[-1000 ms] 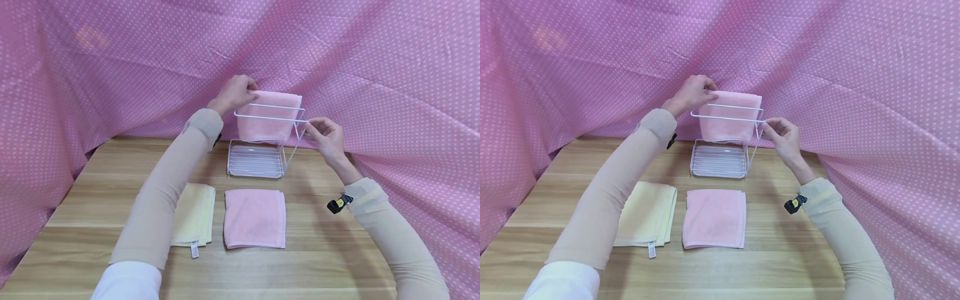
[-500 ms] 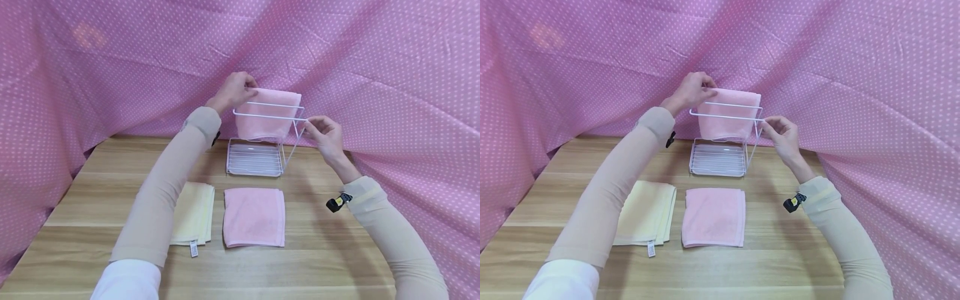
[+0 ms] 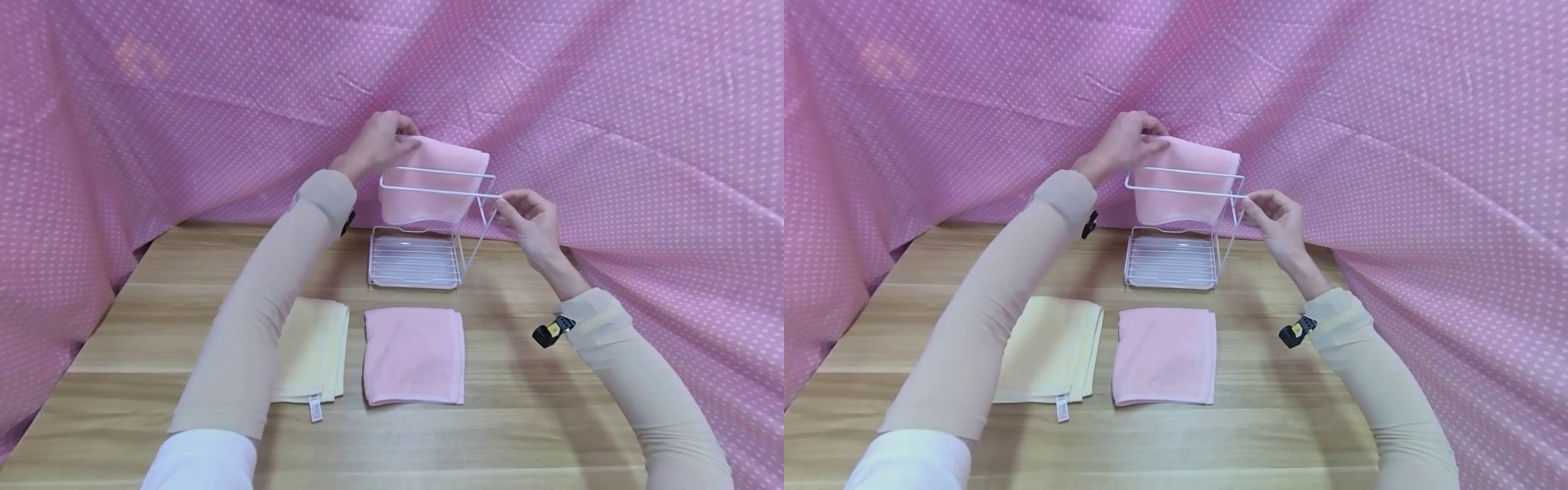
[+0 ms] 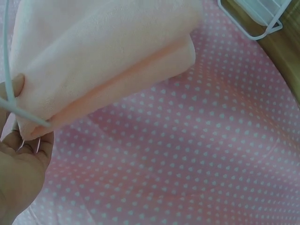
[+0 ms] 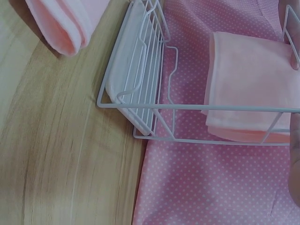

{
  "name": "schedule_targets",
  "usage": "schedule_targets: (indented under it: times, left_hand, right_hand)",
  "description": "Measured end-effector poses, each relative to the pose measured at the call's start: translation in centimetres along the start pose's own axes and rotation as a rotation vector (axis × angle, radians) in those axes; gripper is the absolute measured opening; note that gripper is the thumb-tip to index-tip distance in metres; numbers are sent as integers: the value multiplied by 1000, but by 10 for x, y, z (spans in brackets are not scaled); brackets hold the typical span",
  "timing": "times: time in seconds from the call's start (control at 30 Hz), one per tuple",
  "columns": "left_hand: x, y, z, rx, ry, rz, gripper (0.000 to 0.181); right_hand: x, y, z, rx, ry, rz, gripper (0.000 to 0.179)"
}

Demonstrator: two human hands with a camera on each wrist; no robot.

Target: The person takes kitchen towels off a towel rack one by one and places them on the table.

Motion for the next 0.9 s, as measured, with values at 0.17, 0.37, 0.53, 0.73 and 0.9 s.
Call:
schedule_targets:
  times: [0.17,0.37,0.53,0.73,0.9]
  left_hand:
    - [-3,6,4,8,-34,38,25]
    - [-6,11,11,-6,-58,61,25]
    - [-10,18,17,-26,-59,54,27]
    - [-18,27,23,-26,-50,49,29]
    - [-23,35,28,-22,-69,60,31]
  right_hand:
    - [-1,0,-1,1,-3,4,16]
    - [-1,0,-1,22,4,9,9]
    - [-1,0,0,18,1,16,11]
    - [-1,-1,0,13,-6,12,15]
    - [-1,-1,0,8,-2,28,9]
Point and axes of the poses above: each hand's wrist, its own x-axis towards the middle knuckle, its own y-axis out of the back of the hand, z = x × y, the point moved 3 cm from there along x, towards the middle knuckle, and after that the axes turned 11 degrees about -z, right-handed, at the moved point
